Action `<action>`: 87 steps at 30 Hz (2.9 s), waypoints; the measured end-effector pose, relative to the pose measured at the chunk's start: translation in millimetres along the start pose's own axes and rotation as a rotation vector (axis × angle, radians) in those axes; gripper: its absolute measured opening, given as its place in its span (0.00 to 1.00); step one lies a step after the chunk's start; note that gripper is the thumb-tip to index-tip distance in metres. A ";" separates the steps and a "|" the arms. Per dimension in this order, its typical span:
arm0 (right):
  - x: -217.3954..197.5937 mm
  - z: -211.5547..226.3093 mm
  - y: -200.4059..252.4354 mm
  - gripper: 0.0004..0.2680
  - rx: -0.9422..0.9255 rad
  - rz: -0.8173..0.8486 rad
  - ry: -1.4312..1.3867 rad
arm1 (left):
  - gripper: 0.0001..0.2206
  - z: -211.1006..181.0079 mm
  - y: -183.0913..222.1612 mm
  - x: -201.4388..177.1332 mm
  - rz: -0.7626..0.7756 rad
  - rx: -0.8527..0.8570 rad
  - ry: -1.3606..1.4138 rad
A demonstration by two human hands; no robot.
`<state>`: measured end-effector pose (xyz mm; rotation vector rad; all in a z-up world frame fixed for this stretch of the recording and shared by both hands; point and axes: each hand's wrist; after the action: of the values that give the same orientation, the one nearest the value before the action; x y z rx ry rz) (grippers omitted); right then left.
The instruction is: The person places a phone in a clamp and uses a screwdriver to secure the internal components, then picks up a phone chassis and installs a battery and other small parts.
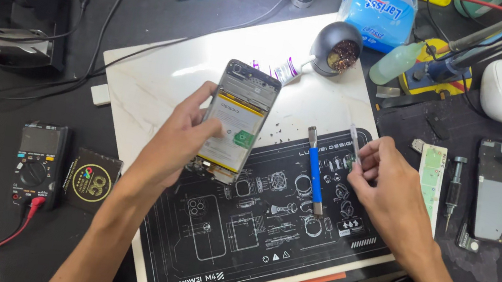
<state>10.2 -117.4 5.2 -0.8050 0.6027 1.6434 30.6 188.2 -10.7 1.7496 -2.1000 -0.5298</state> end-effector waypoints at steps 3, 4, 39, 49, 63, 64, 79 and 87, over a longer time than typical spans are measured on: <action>1.3 6.5 4.2 0.07 -0.038 -0.013 0.136 | 0.23 -5.3 1.8 -9.0 -0.018 0.006 0.005; 4.2 10.8 7.1 0.08 -0.075 -0.019 0.229 | 0.23 -6.1 2.6 -11.8 -0.027 -0.004 0.002; 39.3 1.6 -17.1 0.32 -0.859 0.317 0.437 | 0.23 -9.3 4.6 -17.3 -0.063 -0.006 0.025; 60.2 -0.5 -19.5 0.33 -0.913 0.348 0.437 | 0.21 0.9 0.9 -14.8 0.014 0.028 0.065; 46.4 -3.3 -13.5 0.32 -0.908 0.277 0.428 | 0.24 6.3 -6.6 -11.8 0.114 0.035 0.162; 42.3 -3.9 -10.5 0.32 -0.914 0.269 0.396 | 0.25 5.5 -5.9 -10.7 0.102 0.019 0.168; 47.7 5.7 -0.8 0.26 -0.871 0.191 0.341 | 0.26 12.4 -12.1 -0.6 0.065 -0.074 0.341; 6.2 -13.9 7.7 0.11 -0.688 -0.008 0.185 | 0.19 16.6 -4.9 27.6 0.072 -0.171 0.089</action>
<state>4.5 -125.7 -8.6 -1.4632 0.1397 1.7962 21.9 161.2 -26.6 1.5677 -1.9854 -0.5819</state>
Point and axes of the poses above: each hand's wrist, its own y-axis away from the middle knuckle, its own x-axis out of the palm, z = x × y, and after that the axes turned 12 degrees about -x, right-handed
